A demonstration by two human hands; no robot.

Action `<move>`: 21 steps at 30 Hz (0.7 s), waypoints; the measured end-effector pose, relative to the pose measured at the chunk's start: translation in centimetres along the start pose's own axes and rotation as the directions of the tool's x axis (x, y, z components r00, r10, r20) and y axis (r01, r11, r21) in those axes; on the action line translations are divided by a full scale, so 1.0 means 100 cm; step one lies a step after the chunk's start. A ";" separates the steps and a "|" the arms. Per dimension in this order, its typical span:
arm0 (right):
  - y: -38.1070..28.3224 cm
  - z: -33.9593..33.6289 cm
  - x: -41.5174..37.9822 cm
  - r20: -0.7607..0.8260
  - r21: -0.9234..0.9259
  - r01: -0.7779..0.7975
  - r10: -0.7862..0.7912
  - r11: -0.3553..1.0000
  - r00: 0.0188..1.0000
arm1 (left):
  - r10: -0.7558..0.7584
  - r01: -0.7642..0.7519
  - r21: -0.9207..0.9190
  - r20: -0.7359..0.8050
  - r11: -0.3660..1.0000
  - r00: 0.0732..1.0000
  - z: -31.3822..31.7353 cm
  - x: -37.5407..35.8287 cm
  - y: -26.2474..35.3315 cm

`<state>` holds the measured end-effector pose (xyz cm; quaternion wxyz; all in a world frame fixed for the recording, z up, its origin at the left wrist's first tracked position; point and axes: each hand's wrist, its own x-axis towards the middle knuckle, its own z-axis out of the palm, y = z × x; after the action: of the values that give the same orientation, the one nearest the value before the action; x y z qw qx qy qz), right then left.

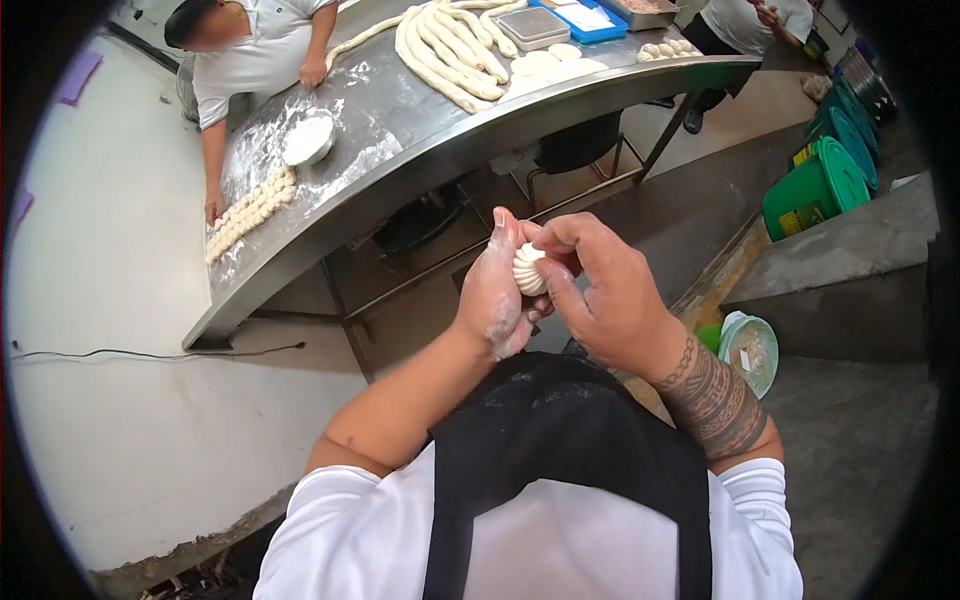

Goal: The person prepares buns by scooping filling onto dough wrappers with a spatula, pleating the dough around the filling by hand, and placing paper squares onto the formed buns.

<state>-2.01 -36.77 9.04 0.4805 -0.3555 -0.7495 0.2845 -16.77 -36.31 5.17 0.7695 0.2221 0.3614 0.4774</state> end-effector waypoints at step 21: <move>0.001 -0.018 -0.004 0.023 -0.306 0.161 -0.162 0.938 0.987 | 0.151 -0.174 0.275 0.104 0.946 0.983 -0.003 0.002 0.011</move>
<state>-0.20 -36.94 9.45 0.4420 -0.3634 -0.8107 0.1238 -17.62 -35.65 5.65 0.7020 0.3782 0.3745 0.4732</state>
